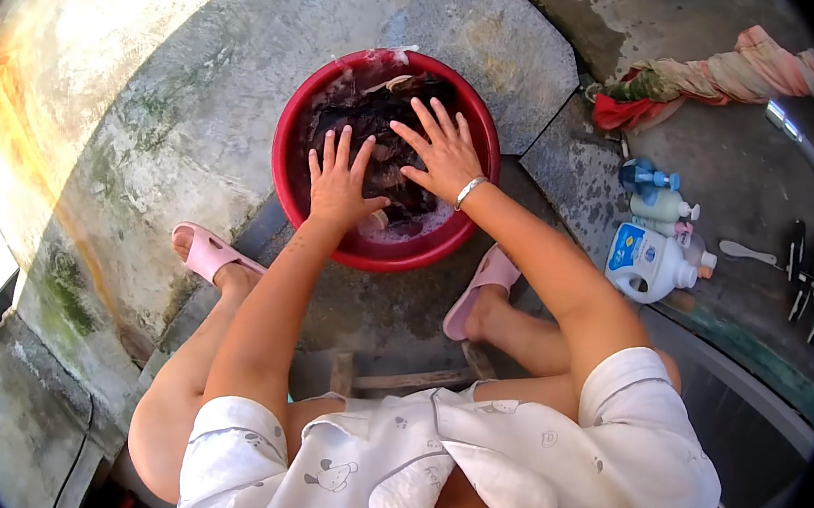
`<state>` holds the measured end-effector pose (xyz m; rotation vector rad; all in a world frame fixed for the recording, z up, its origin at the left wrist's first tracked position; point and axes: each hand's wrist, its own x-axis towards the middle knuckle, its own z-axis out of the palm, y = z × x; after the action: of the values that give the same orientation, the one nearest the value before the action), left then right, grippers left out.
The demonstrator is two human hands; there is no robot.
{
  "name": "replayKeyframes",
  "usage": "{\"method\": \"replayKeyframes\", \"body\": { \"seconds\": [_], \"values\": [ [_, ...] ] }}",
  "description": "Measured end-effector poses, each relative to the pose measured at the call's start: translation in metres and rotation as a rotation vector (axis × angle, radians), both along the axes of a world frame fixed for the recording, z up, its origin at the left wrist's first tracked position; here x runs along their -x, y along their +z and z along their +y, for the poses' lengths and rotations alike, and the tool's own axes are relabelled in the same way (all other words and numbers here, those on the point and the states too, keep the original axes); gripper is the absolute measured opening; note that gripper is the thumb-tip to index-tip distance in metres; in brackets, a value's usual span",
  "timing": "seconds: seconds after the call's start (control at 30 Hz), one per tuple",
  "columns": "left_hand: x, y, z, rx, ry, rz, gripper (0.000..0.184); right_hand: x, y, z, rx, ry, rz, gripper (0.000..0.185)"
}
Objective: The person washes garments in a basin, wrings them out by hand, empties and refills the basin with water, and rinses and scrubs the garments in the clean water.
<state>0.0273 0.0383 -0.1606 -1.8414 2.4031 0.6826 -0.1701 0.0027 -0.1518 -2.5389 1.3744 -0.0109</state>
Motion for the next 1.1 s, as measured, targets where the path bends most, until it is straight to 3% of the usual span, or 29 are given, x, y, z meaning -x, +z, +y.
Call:
{"method": "replayKeyframes", "body": {
  "seconds": [0.17, 0.23, 0.27, 0.33, 0.37, 0.43, 0.47, 0.53, 0.57, 0.6, 0.67, 0.73, 0.83, 1.0, 1.1],
  "values": [
    [-0.001, -0.046, 0.005, -0.116, -0.105, -0.116, 0.122, -0.008, -0.043, 0.024, -0.302, -0.013, 0.166, 0.09],
    [0.001, -0.042, -0.004, -0.33, -0.222, -0.255, 0.099, -0.004, -0.061, 0.022, -0.314, -0.02, 0.169, 0.087],
    [-0.005, -0.054, -0.003, -0.329, -0.223, -0.26, 0.099, -0.002, -0.069, 0.015, -0.357, -0.006, 0.14, 0.081],
    [-0.021, -0.083, 0.0, -0.091, -0.256, -0.116, 0.076, -0.002, -0.068, 0.007, -0.389, 0.01, 0.109, 0.075],
    [-0.024, -0.076, -0.006, -0.08, -0.255, -0.119, 0.076, -0.002, -0.062, 0.004, -0.388, 0.023, 0.166, 0.071],
    [-0.028, -0.064, -0.017, -0.057, -0.181, 0.04, 0.047, -0.002, -0.05, -0.002, -0.38, 0.035, 0.23, 0.066],
    [-0.026, -0.046, -0.023, -0.053, -0.179, 0.046, 0.047, -0.003, -0.038, -0.006, -0.388, -0.005, 0.195, 0.066],
    [-0.024, -0.006, -0.037, -0.294, 0.126, 0.253, 0.029, -0.007, -0.012, -0.004, -0.389, -0.04, 0.163, 0.066],
    [-0.027, -0.004, -0.037, -0.153, 0.203, 0.438, 0.022, -0.01, 0.002, 0.002, -0.215, -0.081, -0.07, 0.066],
    [-0.028, 0.011, -0.039, -0.14, 0.213, 0.44, 0.022, -0.015, 0.018, 0.008, -0.04, -0.116, -0.305, 0.065],
    [-0.022, 0.041, -0.047, -0.181, 0.186, 0.532, 0.024, -0.038, 0.032, 0.019, -0.103, -0.14, -0.4, 0.07],
    [-0.013, 0.06, -0.049, -0.119, 0.158, 0.533, 0.028, -0.063, 0.05, 0.024, -0.259, -0.422, -0.465, 0.059],
    [-0.014, 0.11, -0.046, -0.057, 0.106, 0.7, 0.033, -0.06, 0.03, 0.017, -0.258, -0.545, -0.519, 0.046],
    [-0.035, 0.14, -0.041, -0.004, -0.028, 0.631, 0.041, -0.033, 0.084, 0.012, -0.203, -0.48, -0.311, 0.038],
    [-0.043, 0.119, -0.034, 0.163, -0.076, 0.523, 0.039, -0.008, 0.097, -0.002, -0.366, -0.35, -0.494, 0.028]
  ]
}}
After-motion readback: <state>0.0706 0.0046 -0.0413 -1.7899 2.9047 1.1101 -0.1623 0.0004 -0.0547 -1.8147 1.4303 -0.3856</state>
